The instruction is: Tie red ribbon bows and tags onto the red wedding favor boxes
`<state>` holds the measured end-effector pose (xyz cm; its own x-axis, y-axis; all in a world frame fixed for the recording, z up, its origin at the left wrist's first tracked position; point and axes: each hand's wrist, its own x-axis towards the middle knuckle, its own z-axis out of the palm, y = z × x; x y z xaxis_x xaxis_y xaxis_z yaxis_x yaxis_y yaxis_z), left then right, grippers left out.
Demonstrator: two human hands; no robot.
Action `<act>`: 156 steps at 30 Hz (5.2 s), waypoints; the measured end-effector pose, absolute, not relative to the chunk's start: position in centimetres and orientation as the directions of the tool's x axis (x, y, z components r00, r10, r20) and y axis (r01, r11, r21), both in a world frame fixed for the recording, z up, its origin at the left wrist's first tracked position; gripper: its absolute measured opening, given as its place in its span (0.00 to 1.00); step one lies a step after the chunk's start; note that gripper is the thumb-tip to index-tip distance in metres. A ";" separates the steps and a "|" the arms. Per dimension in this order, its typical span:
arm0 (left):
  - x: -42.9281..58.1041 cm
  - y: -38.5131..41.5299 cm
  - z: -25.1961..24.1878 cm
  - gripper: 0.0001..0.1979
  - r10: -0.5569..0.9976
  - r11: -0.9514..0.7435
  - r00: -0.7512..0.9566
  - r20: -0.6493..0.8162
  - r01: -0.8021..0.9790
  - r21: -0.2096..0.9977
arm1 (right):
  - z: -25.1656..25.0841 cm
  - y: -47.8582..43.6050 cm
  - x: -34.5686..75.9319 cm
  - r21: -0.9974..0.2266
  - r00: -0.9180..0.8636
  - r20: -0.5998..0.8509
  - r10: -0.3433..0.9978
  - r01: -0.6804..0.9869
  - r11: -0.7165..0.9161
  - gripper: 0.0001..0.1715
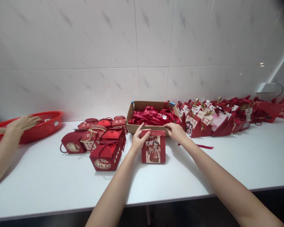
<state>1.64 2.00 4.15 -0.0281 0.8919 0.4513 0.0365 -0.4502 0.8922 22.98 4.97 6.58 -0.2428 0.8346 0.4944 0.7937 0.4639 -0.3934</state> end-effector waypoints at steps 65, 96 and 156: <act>1.0 1.0 3.6 0.16 0.892 -0.441 -0.041 0.450 0.141 0.886 | 20.5 10.8 24.6 -0.771 -0.422 0.039 0.906 0.564 0.296 0.35; 1.4 -0.7 5.3 0.13 0.901 -0.322 0.299 0.313 -0.021 0.947 | 10.1 0.6 22.5 -0.817 -0.491 0.333 0.805 0.277 0.506 0.16; 3.0 -1.8 5.9 0.13 0.894 -0.423 0.146 0.424 -0.036 0.905 | 13.8 2.6 21.4 -0.708 -0.866 -0.084 0.493 0.400 0.582 0.09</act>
